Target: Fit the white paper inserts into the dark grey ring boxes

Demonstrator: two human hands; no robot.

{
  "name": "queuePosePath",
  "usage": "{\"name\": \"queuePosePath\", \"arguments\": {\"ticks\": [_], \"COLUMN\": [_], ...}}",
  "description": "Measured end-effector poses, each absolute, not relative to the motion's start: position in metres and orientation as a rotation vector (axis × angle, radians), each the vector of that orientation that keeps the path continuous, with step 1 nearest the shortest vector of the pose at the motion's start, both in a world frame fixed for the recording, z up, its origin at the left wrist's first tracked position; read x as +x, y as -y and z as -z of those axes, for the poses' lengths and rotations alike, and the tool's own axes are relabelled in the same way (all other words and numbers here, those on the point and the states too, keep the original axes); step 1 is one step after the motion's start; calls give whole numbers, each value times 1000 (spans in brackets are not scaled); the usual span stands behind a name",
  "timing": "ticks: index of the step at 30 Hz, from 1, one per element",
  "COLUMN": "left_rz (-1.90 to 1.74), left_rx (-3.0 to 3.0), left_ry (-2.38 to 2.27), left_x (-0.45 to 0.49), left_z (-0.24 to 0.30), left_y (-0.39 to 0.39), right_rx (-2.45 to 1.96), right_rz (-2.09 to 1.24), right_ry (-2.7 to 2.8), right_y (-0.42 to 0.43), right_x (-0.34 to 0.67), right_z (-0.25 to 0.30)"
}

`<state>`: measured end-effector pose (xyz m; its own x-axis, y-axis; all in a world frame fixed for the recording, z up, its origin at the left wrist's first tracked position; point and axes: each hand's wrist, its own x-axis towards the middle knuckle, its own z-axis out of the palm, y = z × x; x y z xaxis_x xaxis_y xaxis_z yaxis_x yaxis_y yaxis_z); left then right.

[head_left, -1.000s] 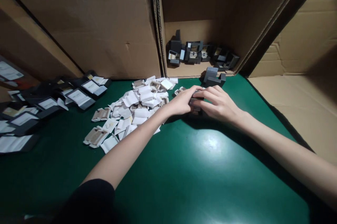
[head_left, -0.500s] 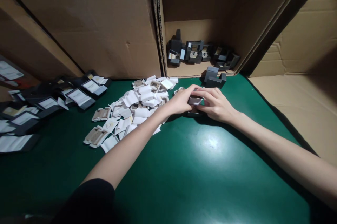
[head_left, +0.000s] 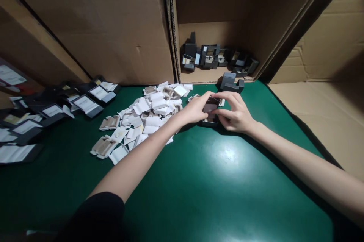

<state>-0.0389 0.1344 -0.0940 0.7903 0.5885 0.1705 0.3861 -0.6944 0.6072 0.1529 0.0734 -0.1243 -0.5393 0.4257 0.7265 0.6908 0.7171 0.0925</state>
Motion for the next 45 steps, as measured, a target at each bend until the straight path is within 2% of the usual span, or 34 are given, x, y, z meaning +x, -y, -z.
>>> {"name": "queuePosePath", "arguments": {"ticks": [20, 25, 29, 33, 38, 45], "left_rz": [-404, -395, -354, -379, -328, -173], "left_rx": [2444, 2440, 2396, 2337, 2362, 2120], "left_ry": [-790, -789, -812, -821, -878, -960], "left_x": [-34, -35, -36, -36, -40, -53], "left_z": [88, 88, 86, 87, 84, 78], "left_y": [-125, -124, -123, -124, -128, -139], "right_rx": [-1409, -1267, -1062, -1139, -1324, -1197], "right_rz": [455, 339, 231, 53, -217, -222], "right_ry": [2181, 2185, 1964, 1817, 1951, 2228], "right_y": [-62, -64, -69, -76, -87, -94], "right_x": [130, 136, 144, 155, 172, 187], "right_z": [107, 108, 110, 117, 130, 123]}}
